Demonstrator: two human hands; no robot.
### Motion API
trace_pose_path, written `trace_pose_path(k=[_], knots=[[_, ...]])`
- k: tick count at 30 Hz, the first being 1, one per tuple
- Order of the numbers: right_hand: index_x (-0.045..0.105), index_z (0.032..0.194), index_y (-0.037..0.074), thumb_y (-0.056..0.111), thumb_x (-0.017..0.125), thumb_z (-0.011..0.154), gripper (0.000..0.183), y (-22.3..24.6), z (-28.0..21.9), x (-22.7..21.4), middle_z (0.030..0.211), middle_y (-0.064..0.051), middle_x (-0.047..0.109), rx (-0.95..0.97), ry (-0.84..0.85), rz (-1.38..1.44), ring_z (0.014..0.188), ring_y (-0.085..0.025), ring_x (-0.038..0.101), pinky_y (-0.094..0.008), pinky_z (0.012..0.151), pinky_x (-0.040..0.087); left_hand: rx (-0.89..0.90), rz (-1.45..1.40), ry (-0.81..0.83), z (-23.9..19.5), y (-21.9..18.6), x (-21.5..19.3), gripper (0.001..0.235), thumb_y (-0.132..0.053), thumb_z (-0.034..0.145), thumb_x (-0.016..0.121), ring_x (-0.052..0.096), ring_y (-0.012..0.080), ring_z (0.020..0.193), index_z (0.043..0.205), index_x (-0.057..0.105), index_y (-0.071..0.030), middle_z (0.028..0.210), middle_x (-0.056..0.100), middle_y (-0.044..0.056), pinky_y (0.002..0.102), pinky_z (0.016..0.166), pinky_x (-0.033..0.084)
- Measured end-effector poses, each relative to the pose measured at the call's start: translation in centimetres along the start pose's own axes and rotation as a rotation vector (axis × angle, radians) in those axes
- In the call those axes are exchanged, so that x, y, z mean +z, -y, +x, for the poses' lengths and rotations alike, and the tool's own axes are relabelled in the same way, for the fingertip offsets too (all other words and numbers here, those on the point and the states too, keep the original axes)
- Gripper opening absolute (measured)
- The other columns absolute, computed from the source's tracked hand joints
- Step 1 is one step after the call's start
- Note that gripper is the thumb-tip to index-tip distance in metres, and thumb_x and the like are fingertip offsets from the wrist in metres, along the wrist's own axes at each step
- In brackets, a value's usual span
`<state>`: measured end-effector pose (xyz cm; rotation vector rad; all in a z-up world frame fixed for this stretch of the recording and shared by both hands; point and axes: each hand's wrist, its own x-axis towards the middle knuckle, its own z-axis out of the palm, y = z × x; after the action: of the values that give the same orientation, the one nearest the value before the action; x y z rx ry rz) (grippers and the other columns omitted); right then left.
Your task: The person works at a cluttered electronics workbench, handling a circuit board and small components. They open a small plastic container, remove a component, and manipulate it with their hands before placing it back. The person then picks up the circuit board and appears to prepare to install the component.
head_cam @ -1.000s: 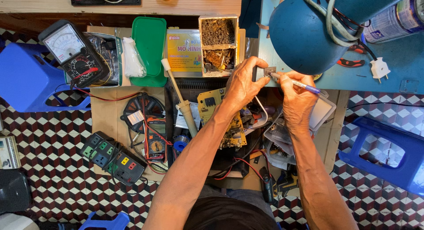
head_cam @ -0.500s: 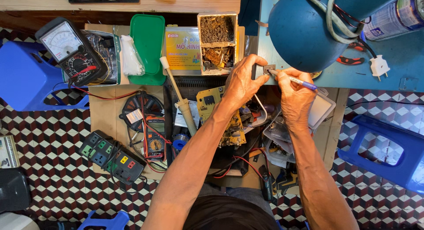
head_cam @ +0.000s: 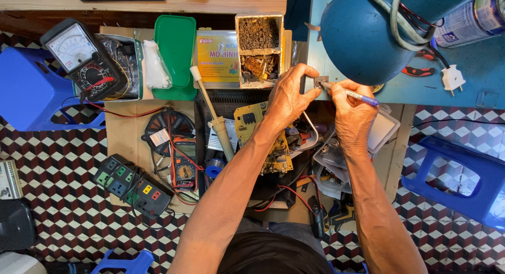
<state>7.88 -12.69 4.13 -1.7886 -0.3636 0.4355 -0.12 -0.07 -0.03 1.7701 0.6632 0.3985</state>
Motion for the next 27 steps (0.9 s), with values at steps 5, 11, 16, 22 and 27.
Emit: trace_pose_path(k=[5, 11, 16, 22, 27], knots=[[0.068, 0.107, -0.005, 0.007, 0.070, 0.101, 0.013, -0.7, 0.0, -0.1, 0.096, -0.010, 0.073, -0.025, -0.009, -0.001, 0.086, -0.010, 0.067, -0.021, 0.075, 0.054, 0.046, 0.016, -0.008, 0.1, 0.1, 0.0, 0.038, -0.015, 0.079, 0.085, 0.069, 0.0273, 0.110, 0.110, 0.064, -0.010, 0.112, 0.071, 0.008, 0.040, 0.094, 0.054], [0.068, 0.106, -0.005, 0.007, 0.069, 0.102, 0.012, -1.2, 0.0, -0.2, 0.098, -0.010, 0.074, -0.022, -0.012, 0.011, 0.086, -0.009, 0.067, -0.021, 0.075, 0.054, 0.041, 0.015, -0.011, 0.0, 0.1, 0.0, 0.038, -0.015, 0.079, 0.084, 0.068, 0.0275, 0.110, 0.111, 0.063, -0.010, 0.112, 0.071, 0.008, 0.040, 0.094, 0.054], [0.068, 0.106, -0.005, 0.006, 0.069, 0.101, 0.012, -1.5, 0.1, -0.4, 0.098, -0.010, 0.074, -0.029, -0.013, 0.014, 0.086, -0.010, 0.068, -0.021, 0.075, 0.055, 0.046, 0.013, -0.009, 0.0, 0.0, -0.1, 0.038, -0.014, 0.079, 0.084, 0.068, 0.0280, 0.111, 0.111, 0.063, -0.010, 0.112, 0.071, 0.008, 0.040, 0.095, 0.054], [0.068, 0.104, -0.005, 0.006, 0.070, 0.100, 0.012, -1.9, 0.2, -0.5, 0.098, -0.012, 0.075, -0.017, -0.007, 0.003, 0.085, -0.010, 0.068, -0.021, 0.075, 0.054, 0.038, 0.000, -0.006, -0.1, -0.1, -0.1, 0.037, -0.014, 0.079, 0.084, 0.068, 0.0279, 0.110, 0.110, 0.063, -0.010, 0.112, 0.071, 0.008, 0.040, 0.094, 0.054], [0.066, 0.107, -0.005, 0.005, 0.069, 0.103, 0.011, -1.7, -0.1, -0.6, 0.097, -0.011, 0.072, -0.028, -0.031, 0.039, 0.086, -0.012, 0.066, -0.023, 0.075, 0.053, 0.048, 0.016, -0.007, 0.1, 0.1, 0.0, 0.036, -0.013, 0.080, 0.084, 0.069, 0.0278, 0.108, 0.110, 0.063, -0.010, 0.110, 0.071, 0.008, 0.040, 0.095, 0.054]])
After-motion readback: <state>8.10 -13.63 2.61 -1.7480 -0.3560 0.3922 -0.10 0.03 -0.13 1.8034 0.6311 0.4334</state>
